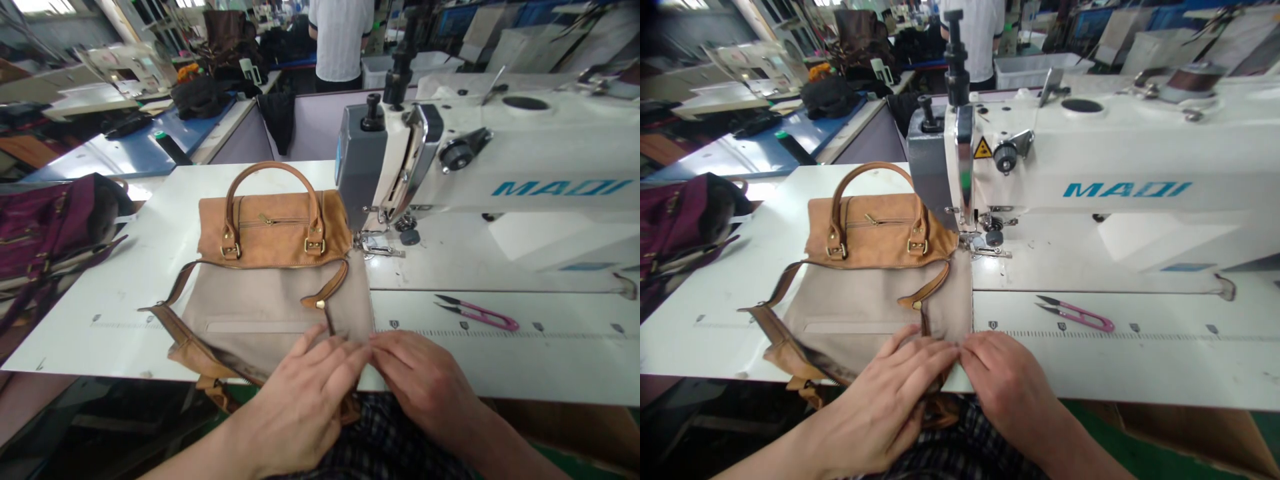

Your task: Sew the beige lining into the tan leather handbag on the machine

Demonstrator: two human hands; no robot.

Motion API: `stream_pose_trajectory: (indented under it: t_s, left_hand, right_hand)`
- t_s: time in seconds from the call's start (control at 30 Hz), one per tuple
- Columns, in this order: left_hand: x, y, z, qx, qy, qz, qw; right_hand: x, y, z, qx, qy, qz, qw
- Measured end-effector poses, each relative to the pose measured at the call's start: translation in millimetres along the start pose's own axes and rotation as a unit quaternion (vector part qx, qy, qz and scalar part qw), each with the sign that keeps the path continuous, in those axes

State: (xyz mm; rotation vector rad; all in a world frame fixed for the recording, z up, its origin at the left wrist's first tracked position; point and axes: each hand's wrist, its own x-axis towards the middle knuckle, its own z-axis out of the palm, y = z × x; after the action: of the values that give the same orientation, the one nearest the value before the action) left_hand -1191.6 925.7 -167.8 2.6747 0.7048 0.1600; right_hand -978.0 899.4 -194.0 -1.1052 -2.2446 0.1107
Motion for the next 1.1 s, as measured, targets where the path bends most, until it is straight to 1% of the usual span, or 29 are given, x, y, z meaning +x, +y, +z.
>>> stream_pose_trajectory:
  t_s: [0.13, 0.2, 0.27, 0.33, 0.4, 0.53, 0.7, 0.87, 0.93, 1.0, 1.1]
  left_hand:
    - [-0.9, -17.0, -24.9, 0.051, -0.070, -0.012, 0.996]
    - [0.0, -25.2, -29.8, 0.074, -0.079, 0.002, 0.994]
    - [2.1, -30.8, -27.5, 0.101, -0.066, 0.027, 0.992]
    - [4.8, -33.2, -20.3, 0.137, -0.041, 0.061, 0.988]
    - [7.2, -33.1, -12.2, 0.165, -0.025, 0.081, 0.983]
    - [9.5, -32.8, -4.3, 0.180, -0.022, 0.080, 0.980]
    - [15.3, -43.0, -8.1, 0.169, -0.025, 0.078, 0.982]
    - [27.9, -61.1, -12.2, 0.185, -0.003, 0.087, 0.979]
    - [31.0, -68.2, -14.3, 0.195, 0.003, 0.092, 0.976]
    - [32.0, -73.6, -17.5, 0.198, 0.002, 0.104, 0.975]
    - [32.3, -78.8, -22.3, 0.179, -0.002, 0.140, 0.974]
  right_hand:
    - [-0.8, 1.6, 5.2, 0.016, 0.004, 0.006, 1.000]
    - [-2.7, 2.1, 9.6, 0.020, 0.012, 0.008, 1.000]
    - [-5.1, 2.4, 13.2, 0.019, 0.019, 0.009, 1.000]
    - [-6.5, 2.7, 14.5, 0.017, 0.022, 0.003, 1.000]
    - [-6.0, 3.4, 13.1, 0.021, 0.017, -0.003, 1.000]
    - [0.2, 7.4, 7.9, 0.032, 0.006, -0.023, 0.999]
    - [8.5, 18.8, 8.8, 0.027, 0.019, -0.046, 0.998]
    - [9.5, 30.5, 12.6, -0.005, 0.001, -0.067, 0.998]
    - [9.4, 33.3, 14.3, -0.016, -0.009, -0.064, 0.998]
    - [10.2, 35.0, 15.9, -0.014, -0.025, -0.059, 0.998]
    - [13.8, 37.1, 17.3, 0.004, -0.042, -0.059, 0.997]
